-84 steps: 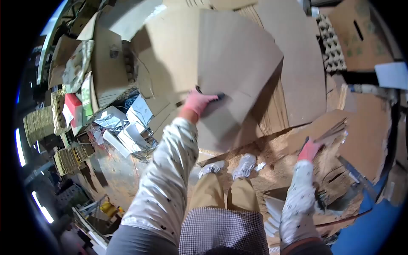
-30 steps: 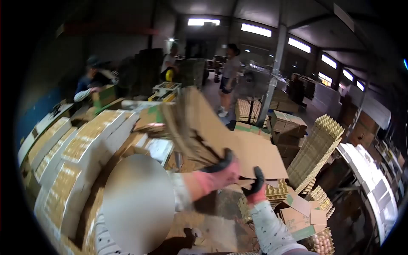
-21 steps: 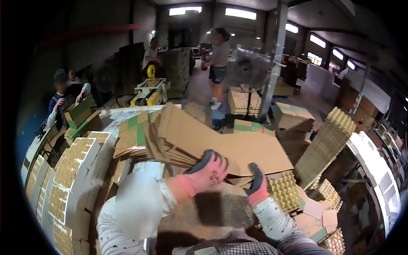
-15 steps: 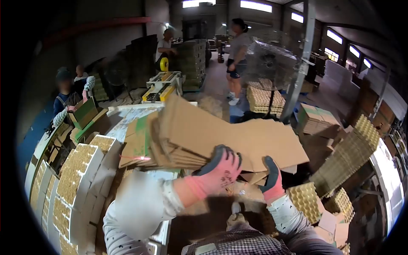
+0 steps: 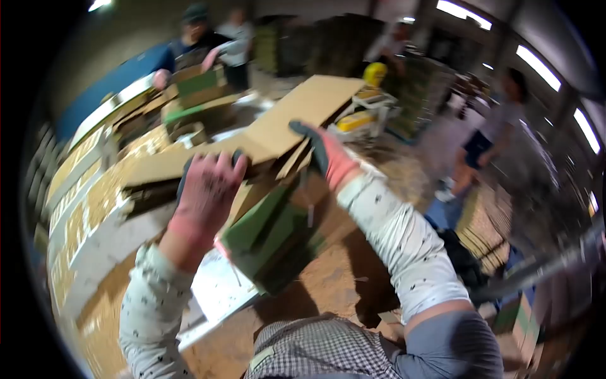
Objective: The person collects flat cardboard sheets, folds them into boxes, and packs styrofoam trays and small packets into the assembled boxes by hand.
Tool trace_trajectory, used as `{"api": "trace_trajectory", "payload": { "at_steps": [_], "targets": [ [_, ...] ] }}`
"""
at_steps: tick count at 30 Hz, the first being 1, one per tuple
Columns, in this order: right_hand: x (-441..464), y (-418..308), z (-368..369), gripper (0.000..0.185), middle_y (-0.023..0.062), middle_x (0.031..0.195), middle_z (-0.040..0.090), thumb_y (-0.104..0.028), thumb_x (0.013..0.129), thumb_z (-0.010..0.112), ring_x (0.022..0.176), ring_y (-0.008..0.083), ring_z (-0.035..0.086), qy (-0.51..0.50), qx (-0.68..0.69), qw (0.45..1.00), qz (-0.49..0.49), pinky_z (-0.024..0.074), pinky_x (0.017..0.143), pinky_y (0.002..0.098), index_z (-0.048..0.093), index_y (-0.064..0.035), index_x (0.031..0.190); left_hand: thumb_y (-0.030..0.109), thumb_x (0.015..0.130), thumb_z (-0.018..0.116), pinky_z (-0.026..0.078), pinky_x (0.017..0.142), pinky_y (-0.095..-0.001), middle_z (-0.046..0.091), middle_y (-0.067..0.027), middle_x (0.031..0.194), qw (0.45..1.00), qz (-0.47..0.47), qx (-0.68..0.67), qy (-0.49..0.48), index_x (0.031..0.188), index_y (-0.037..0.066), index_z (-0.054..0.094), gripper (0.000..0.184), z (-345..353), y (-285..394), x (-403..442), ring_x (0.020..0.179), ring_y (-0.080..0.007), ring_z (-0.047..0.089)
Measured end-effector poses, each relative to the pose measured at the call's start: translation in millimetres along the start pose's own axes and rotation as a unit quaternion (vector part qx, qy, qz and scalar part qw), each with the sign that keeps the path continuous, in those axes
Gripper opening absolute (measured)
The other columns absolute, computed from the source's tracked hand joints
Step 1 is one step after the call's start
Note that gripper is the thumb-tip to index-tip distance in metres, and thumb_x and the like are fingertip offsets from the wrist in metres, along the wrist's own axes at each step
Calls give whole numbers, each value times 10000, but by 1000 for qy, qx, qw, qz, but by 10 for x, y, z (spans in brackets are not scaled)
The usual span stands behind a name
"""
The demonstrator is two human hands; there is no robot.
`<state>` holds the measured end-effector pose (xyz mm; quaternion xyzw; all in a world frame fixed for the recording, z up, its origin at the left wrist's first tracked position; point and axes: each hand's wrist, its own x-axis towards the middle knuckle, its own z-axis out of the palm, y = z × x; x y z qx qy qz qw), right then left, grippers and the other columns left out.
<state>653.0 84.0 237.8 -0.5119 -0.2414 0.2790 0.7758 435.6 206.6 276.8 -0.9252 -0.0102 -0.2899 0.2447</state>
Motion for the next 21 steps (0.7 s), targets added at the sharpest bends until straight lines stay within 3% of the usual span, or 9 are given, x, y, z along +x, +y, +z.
{"api": "trace_trajectory", "payload": {
  "at_steps": [1, 4, 7, 11, 14, 16, 17, 19, 21],
  "targets": [
    [286, -86, 58, 330, 72, 967, 651, -217, 821, 650, 872, 185, 628, -52, 81, 992, 85, 517, 784, 335, 588, -25, 1082, 101, 768, 513, 426, 694, -323, 544, -56, 802, 1000, -28, 7, -5, 915, 100, 535, 148, 122, -94, 113, 775, -216, 563],
    [1262, 284, -13, 639, 113, 1120, 556, -550, 742, 655, 891, 262, 600, -43, 1, 994, 102, 525, 688, 410, 545, -86, 1168, 87, 765, 531, 458, 672, -337, 597, -82, 816, 990, -122, 41, -64, 907, 107, 540, 144, 730, -467, 420, 790, -236, 606],
    [1386, 437, -53, 874, 184, 1240, 513, -596, 753, 595, 1125, 278, 487, 0, -298, 952, 66, 357, 957, 317, 433, 102, 1254, 84, 737, 570, 505, 717, -357, 646, -127, 917, 962, -216, 12, -166, 954, 90, 568, 217, 1193, -870, 510, 884, -251, 635],
    [1403, 486, -126, 872, 203, 1336, 423, -531, 785, 584, 1188, 281, 453, -43, -328, 943, -46, 346, 981, 324, 272, 36, 1370, 166, 703, 648, 510, 755, -353, 646, -107, 984, 941, -256, 24, -219, 1006, 105, 578, 318, 1348, -1152, 317, 926, -244, 627],
    [1828, 446, -575, 858, 267, 1380, 319, -469, 763, 614, 1250, 387, 364, -102, -647, 750, -92, 326, 1013, 378, 238, -21, 1391, 340, 660, 731, 500, 766, -354, 644, -90, 962, 915, -304, 32, -263, 992, 131, 571, 423, 838, -1172, 359, 929, -246, 621],
    [1818, 225, -504, 997, 252, 1394, 263, -559, 691, 656, 1248, 417, 334, 21, -755, 648, -98, 311, 1022, 441, 213, -4, 1391, 409, 634, 745, 484, 753, -367, 636, -88, 918, 905, -342, -1, -252, 982, 141, 567, 474, 444, -1161, 442, 904, -262, 613],
    [1933, 108, -506, 1100, 241, 1379, 279, -605, 618, 693, 1260, 405, 311, 37, -684, 681, -260, 284, 1043, 429, 205, 6, 1392, 385, 606, 766, 484, 743, -369, 629, -95, 911, 911, -359, -15, -204, 975, 141, 569, 485, 332, -1148, 425, 888, -274, 611],
    [1755, -319, -129, 1189, 206, 1415, 259, -659, 518, 715, 1321, 399, 203, -12, -600, 582, -549, 173, 1083, 506, 210, -72, 1420, 215, 517, 821, 499, 733, -350, 651, -120, 914, 932, -332, -67, -131, 1048, 76, 588, 596, 147, -1101, 457, 853, -303, 626],
    [1545, -653, 182, 1176, 180, 1387, 319, -652, 463, 733, 1297, 385, 263, -167, -583, 516, -605, 213, 1073, 495, 276, -116, 1405, 303, 571, 782, 474, 756, -381, 628, -116, 889, 952, -282, -68, -100, 990, 101, 568, 512, 90, -928, 582, 866, -305, 599]
  ]
}}
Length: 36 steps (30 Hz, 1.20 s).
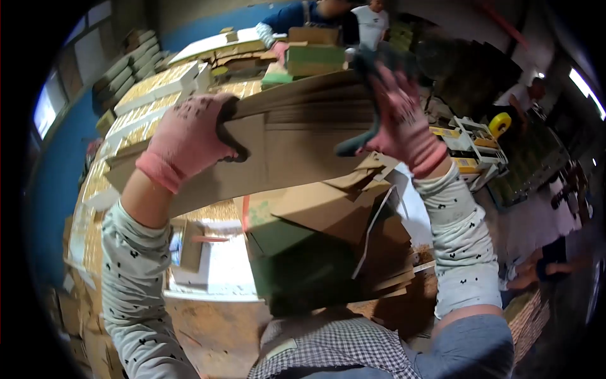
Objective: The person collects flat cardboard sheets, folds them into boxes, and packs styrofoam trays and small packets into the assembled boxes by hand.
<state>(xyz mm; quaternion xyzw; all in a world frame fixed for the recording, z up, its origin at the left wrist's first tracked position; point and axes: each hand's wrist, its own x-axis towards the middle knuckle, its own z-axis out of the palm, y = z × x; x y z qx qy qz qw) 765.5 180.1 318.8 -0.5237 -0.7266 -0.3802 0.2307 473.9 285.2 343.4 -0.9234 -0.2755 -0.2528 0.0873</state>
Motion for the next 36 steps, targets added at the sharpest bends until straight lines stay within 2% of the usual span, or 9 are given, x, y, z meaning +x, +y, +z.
{"api": "trace_trajectory", "payload": {
  "at_steps": [4, 6, 14, 19, 24, 26, 30, 32, 36],
  "targets": [
    [153, 224, 257, 934, 137, 1081, 576, -498, 521, 788, 1024, 295, 553, -314, 65, 945, -57, 443, 859, 366, 416, -83, 1270, 244, 595, 799, 466, 815, -373, 615, -145, 1011, 954, -87, -167, -233, 1157, 64, 528, 650, 400, 361, 121, 935, -310, 593],
    [-244, 239, 632, 828, 134, 963, 629, -456, 515, 803, 925, 296, 604, -506, 102, 854, -66, 480, 783, 361, 473, -79, 1175, 322, 604, 793, 468, 807, -373, 613, -139, 1007, 942, -84, -4, -326, 1212, 76, 487, 724, 799, 525, -12, 930, -304, 597],
    [-1098, 326, 661, 672, 131, 840, 651, -410, 527, 789, 834, 299, 627, -410, 260, 874, 23, 485, 726, 367, 581, -92, 1081, 374, 478, 829, 482, 808, -368, 621, -158, 1036, 965, -124, -116, -202, 1110, 45, 534, 772, 1025, 620, -553, 951, -309, 606],
    [-1757, 966, 129, 715, 129, 1012, 641, -156, 467, 857, 938, 218, 618, -150, 401, 848, 312, 471, 842, 311, 565, -15, 1104, 314, 498, 842, 496, 769, -369, 642, -158, 940, 970, -220, -75, 75, 1084, 24, 553, 715, 712, 179, -1256, 857, -307, 634],
    [-1152, 1071, 223, 741, 157, 1019, 588, -360, 582, 815, 936, 337, 559, -43, 266, 938, 218, 452, 834, 393, 520, -14, 1167, 303, 528, 836, 496, 773, -375, 627, -166, 951, 963, -83, 8, 256, 1128, 8, 530, 735, 814, 456, -106, 870, -312, 621],
    [-1133, 1215, 632, 856, 198, 1191, 485, -409, 585, 804, 1085, 351, 475, -32, -25, 983, 177, 380, 927, 422, 434, 0, 1240, 354, 533, 819, 346, 975, -446, 499, -167, 1187, 957, -79, 211, 185, 1259, 74, 439, 866, 935, 617, 250, 1126, -329, 462],
    [-1391, 522, 559, 949, 214, 1281, 425, -697, 595, 613, 1218, 365, 356, -136, 170, 974, 63, 252, 1039, 457, 464, -5, 1227, 462, 538, 786, 261, 1034, -487, 444, -181, 1235, 994, -64, 79, 47, 1316, 75, 365, 965, 1071, 1015, -306, 1178, -351, 394],
    [-1628, -153, 459, 1087, 205, 1409, 278, -712, 545, 639, 1309, 411, 227, -318, 183, 929, -43, 102, 1068, 571, 272, -160, 1407, 371, 537, 815, 271, 1045, -464, 397, -194, 1311, 971, -135, 15, -195, 1314, 69, 389, 937, 1442, 1181, -828, 1210, -370, 381],
    [-1958, -429, 883, 800, 113, 1415, 319, -507, 709, 651, 1306, 344, 283, -461, 126, 875, -74, 193, 1047, 544, 311, -246, 1384, 291, 626, 773, 232, 1079, -443, 350, -207, 1366, 958, -207, -32, -197, 1313, 82, 398, 811, 2330, 1052, -1744, 1250, -373, 347]
  ]
}}
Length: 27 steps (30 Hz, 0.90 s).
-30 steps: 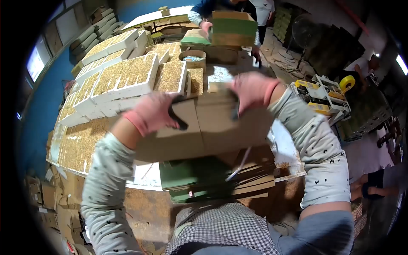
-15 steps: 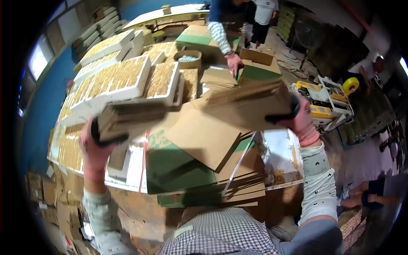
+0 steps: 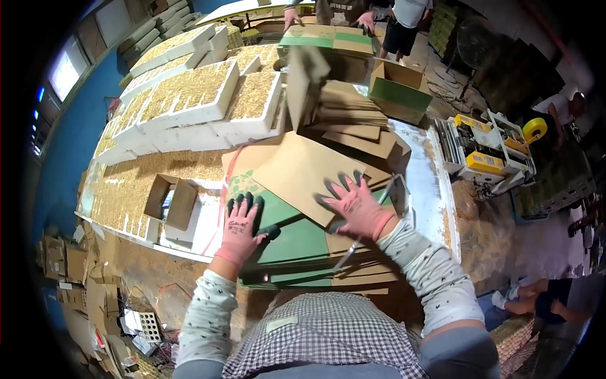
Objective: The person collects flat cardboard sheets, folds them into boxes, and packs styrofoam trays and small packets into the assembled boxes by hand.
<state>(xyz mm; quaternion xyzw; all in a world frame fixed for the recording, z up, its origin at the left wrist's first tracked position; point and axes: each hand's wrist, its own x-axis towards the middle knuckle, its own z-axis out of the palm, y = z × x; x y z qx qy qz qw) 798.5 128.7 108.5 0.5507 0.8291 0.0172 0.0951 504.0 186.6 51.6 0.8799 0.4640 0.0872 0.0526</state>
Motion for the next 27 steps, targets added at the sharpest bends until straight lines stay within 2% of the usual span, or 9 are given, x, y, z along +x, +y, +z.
{"api": "trace_trajectory", "payload": {
  "at_steps": [4, 9, 11, 14, 16, 19, 21, 24, 27],
  "targets": [
    [242, 657, -146, 469, 18, 1259, 480, -301, 791, 610, 1161, 243, 447, 80, -62, 995, 16, 328, 972, 428, 487, -223, 1237, 253, 627, 763, 295, 1042, -416, 440, -173, 1294, 998, 41, 4, -45, 1238, 94, 486, 690, -271, 6, -225, 1204, -355, 397],
    [112, 935, -67, 735, 184, 1347, 385, -390, 753, 649, 1238, 372, 361, 120, 37, 950, 285, 289, 998, 507, 348, -64, 1340, 373, 680, 715, 311, 1030, -435, 449, -163, 1303, 984, 88, -15, -153, 1227, 135, 530, 624, -677, -279, -604, 1189, -358, 426],
    [-338, 970, 103, 718, 219, 1323, 396, -396, 805, 601, 1220, 346, 401, 214, 138, 902, 349, 353, 967, 434, 310, -18, 1342, 216, 796, 624, 320, 1026, -406, 468, -159, 1297, 914, 43, -402, -36, 1236, 63, 507, 480, -424, -869, -538, 1196, -347, 433],
    [-990, 911, 715, 712, 268, 1126, 541, -431, 854, 548, 1041, 394, 530, 177, 302, 817, 458, 440, 856, 413, 288, 38, 1322, 239, 857, 601, 391, 942, -329, 505, -163, 1252, 946, -224, -202, 115, 1247, -54, 448, 511, -208, -1195, 121, 1102, -248, 508],
    [-1089, 761, 1009, 689, 279, 931, 609, -475, 858, 534, 935, 434, 567, 116, 608, 573, 537, 448, 805, 442, 409, 101, 1216, 238, 834, 635, 467, 683, -297, 636, -125, 932, 829, -197, -519, -61, 1072, -45, 569, 376, 567, -2134, 453, 811, -177, 604],
    [-995, 617, 1272, 507, 110, 715, 621, -429, 858, 562, 739, 204, 589, 98, 519, 670, 521, 439, 682, 352, 624, 73, 831, 290, 796, 665, 489, 545, -341, 649, -81, 720, 855, -214, -456, -122, 937, -11, 614, 336, 148, -2080, 518, 688, -228, 648],
    [-1062, 749, 1624, 428, 73, 705, 616, -376, 849, 577, 677, 150, 561, 252, 538, 611, 524, 441, 627, 307, 650, 46, 831, 229, 779, 634, 497, 660, -388, 660, -152, 799, 970, -200, 122, 66, 891, 63, 651, 200, -318, -2062, 491, 752, -290, 649],
    [-1393, 789, 1240, 186, -23, 621, 520, -202, 870, 540, 444, 35, 323, 380, 785, 266, 410, 242, 378, 176, 647, -78, 957, 292, 826, 591, 463, 784, -407, 616, -148, 1033, 962, -231, -90, 114, 1107, 100, 584, 340, -1178, -1794, 527, 945, -321, 595],
    [-1304, 280, 156, 158, 120, 1143, 594, -161, 942, 453, 554, 2, 387, 533, 755, 311, 220, 317, 419, 143, 524, -73, 1052, 69, 823, 561, 493, 708, -364, 637, -134, 908, 924, -23, -284, 255, 1029, 40, 614, 215, -1709, -550, 471, 813, -288, 621]
  ]
}}
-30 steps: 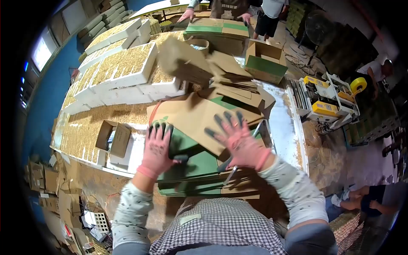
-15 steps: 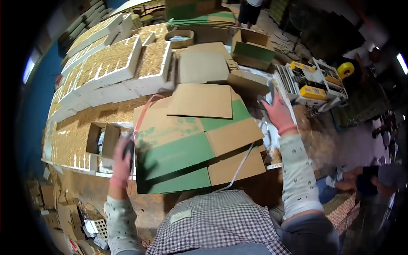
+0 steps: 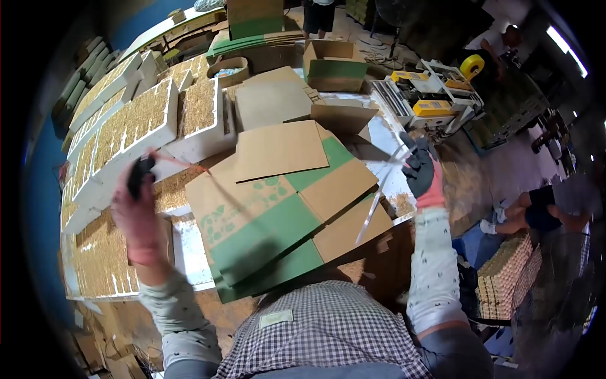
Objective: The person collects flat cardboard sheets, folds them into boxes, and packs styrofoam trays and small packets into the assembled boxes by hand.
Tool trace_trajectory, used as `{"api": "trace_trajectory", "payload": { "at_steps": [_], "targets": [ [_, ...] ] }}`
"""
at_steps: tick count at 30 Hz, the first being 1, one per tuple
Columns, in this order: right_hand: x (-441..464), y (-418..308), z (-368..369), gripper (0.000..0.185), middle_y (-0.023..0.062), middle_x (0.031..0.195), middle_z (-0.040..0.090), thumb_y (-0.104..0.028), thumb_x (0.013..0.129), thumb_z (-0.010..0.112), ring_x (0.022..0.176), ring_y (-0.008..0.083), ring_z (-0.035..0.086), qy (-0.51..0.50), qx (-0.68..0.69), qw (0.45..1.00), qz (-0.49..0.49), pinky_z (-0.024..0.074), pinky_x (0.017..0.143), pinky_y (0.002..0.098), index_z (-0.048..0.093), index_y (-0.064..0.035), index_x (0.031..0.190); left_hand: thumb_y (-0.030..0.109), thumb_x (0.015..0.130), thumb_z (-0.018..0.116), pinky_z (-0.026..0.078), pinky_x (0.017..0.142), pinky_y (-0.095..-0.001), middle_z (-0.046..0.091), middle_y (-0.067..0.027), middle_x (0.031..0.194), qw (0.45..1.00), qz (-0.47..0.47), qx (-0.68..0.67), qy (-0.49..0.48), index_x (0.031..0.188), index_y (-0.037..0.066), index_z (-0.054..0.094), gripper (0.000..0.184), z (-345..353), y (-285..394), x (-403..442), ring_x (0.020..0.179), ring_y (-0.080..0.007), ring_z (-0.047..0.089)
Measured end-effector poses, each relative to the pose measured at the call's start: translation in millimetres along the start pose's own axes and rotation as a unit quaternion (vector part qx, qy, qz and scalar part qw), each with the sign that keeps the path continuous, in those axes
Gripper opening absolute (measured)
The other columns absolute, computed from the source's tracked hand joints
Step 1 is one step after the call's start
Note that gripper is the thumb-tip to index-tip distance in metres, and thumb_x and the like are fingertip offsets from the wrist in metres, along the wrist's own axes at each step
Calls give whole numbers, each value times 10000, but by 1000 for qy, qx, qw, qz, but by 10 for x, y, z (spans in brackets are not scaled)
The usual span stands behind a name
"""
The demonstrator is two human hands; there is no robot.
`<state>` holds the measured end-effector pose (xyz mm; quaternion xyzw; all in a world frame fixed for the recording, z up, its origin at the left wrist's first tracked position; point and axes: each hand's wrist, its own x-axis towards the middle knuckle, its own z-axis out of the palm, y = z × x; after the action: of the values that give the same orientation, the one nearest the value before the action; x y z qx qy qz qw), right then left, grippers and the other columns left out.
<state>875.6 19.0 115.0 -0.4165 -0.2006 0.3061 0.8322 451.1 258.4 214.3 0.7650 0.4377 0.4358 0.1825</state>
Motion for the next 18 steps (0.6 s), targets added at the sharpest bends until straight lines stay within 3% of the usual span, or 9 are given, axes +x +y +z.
{"api": "trace_trajectory", "payload": {
  "at_steps": [4, 5, 7, 11, 13, 14, 15, 16, 18],
  "targets": [
    [-949, -210, 1288, 642, 149, 1234, 502, -110, 763, 599, 1140, 218, 490, -387, -282, 878, -12, 432, 914, 335, 330, -22, 1338, 106, 720, 567, 498, 679, -330, 626, -68, 899, 828, 485, -131, -248, 953, 94, 626, 240, 736, 1200, -569, 772, -229, 619],
    [-1130, -343, 1114, 695, 146, 1276, 486, -134, 759, 618, 1146, 228, 490, -387, -628, 671, 75, 375, 970, 313, 296, -18, 1364, 179, 727, 587, 494, 687, -326, 617, -59, 923, 776, 529, -127, -319, 953, 109, 624, 240, 773, 1366, -736, 787, -231, 617],
    [-1338, -457, 1087, 568, 142, 1206, 524, -199, 802, 605, 1093, 219, 507, -504, -417, 756, 9, 391, 935, 319, 387, -27, 1298, 276, 712, 615, 484, 669, -333, 600, -81, 977, 737, 575, -245, -258, 998, 144, 616, 315, 848, 1459, -893, 801, -244, 612],
    [-2486, -1429, -60, 328, 76, 1099, 559, -254, 887, 506, 987, 175, 529, 168, -356, 905, -160, 418, 866, 308, 500, -56, 1149, 413, 661, 671, 439, 845, -403, 556, -139, 1102, 739, 505, -277, -350, 1144, 98, 557, 588, 794, 1382, -516, 1022, -309, 531],
    [-3362, -1937, -526, 275, 43, 1046, 576, -281, 929, 456, 934, 154, 539, 429, -300, 754, -397, 431, 831, 302, 557, -71, 1075, 346, 672, 698, 398, 924, -427, 543, -164, 1171, 866, 376, -162, -288, 1168, 59, 545, 593, 1072, 886, -223, 1078, -357, 501],
    [-3918, -2042, -574, 339, 96, 1098, 560, -295, 918, 464, 989, 216, 532, 501, -653, 475, -312, 432, 848, 331, 526, -39, 1131, 327, 701, 693, 396, 927, -426, 540, -167, 1175, 911, 326, -76, -241, 1163, 39, 533, 568, 1266, 490, 32, 1069, -365, 500],
    [-4460, -2146, -602, 413, 150, 1150, 543, -309, 907, 472, 1044, 279, 524, 578, -791, 28, -198, 432, 864, 361, 496, -7, 1187, 378, 759, 649, 401, 921, -425, 545, -170, 1162, 940, 290, 56, -172, 1178, 43, 522, 551, 1583, -216, 180, 1070, -359, 500],
    [-4738, -2027, -575, 475, 241, 1257, 429, -289, 904, 457, 1090, 376, 480, 568, -779, -112, -241, 420, 888, 418, 411, 6, 1274, 469, 770, 621, 400, 928, -422, 543, -167, 1159, 919, 185, 229, -263, 1211, 63, 505, 610, 1622, -523, 258, 1086, -345, 499],
    [-5150, -1552, -785, 478, 236, 1263, 425, -289, 905, 457, 1097, 369, 475, 602, -759, 157, -192, 414, 894, 413, 404, 4, 1279, 595, 702, 629, 391, 945, -418, 525, -162, 1181, 816, 60, 325, -475, 1220, 67, 494, 752, 2003, -1412, 442, 1112, -339, 493]
  ]
}}
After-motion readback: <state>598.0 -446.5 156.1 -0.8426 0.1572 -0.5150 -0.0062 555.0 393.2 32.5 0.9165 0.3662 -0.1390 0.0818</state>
